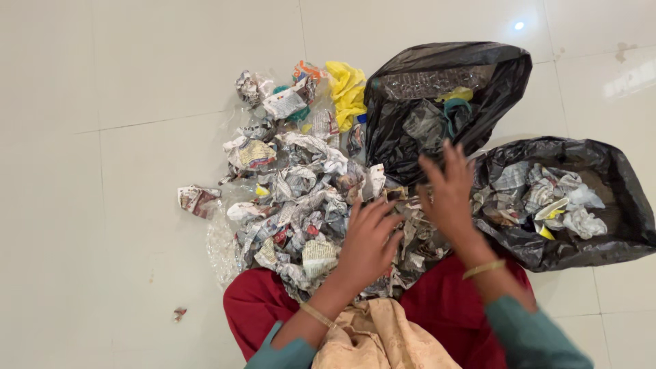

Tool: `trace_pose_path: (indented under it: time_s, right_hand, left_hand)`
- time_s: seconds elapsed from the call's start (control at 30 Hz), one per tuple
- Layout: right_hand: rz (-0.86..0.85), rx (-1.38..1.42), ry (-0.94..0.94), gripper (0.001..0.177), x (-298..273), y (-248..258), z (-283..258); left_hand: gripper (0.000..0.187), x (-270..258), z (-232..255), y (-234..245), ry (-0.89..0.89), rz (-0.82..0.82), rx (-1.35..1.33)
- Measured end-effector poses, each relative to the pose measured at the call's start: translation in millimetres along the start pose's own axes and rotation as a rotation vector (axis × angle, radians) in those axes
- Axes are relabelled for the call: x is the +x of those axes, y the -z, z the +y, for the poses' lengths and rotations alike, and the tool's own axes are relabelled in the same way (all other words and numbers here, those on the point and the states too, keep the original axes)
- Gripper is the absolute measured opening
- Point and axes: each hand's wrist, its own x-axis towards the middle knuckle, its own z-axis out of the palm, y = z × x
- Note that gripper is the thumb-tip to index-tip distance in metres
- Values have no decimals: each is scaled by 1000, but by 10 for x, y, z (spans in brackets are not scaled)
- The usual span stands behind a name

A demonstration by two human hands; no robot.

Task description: The person sits on the floor and sorts through a pile of crumpled paper and plastic waste. They pick up individual items, unfold or inspect them, and place them into one of two black plastic bags nearby.

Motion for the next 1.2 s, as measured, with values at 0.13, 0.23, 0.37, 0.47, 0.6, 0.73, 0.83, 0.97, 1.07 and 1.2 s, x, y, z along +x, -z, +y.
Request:
trace_pose_path:
  time_s: [0.13,0.23,0.37,0.47,0.6,0.73,0.83,0.97,1.07,1.2]
  right_hand:
    - [-22,252,-114,64,-691,-7,-362]
    - [-42,379,-176,62,-981,-16,-516]
    - [-66,485,-154,65,-1026,1,-710]
    - [-77,440,-47,65,-836,-90,-832]
    - [-108,388,61,65,-581,-354,-949]
    - [-109,573,-21,60,-689,-253,-1095]
    - [-68,866,-92,51,-963,91,-1241]
    - [-84,1394,-349,42,-1457,463,-1394]
    - [-55,1648,-430,34,-1797,549,-1431]
    - [-154,1935,-583,27,-2116,579,-1457]
  left_hand:
    - [21,-614,72,301,99,30,-30]
    - [22,-956,125,384,159,15,-45]
    - [25,-1257,264,420,190,22,-65]
    - [26,-1419,419,426,192,16,-133]
    - [21,-1613,556,458,219,-18,-194]
    - [20,-1783,554,547,243,29,-235]
    - [20,-1863,487,529,341,111,-325]
    - [35,-1889,377,354,409,170,-503]
    - [78,-1788,380,174,512,190,-834]
    - [96,-1809,463,117,520,105,-1136]
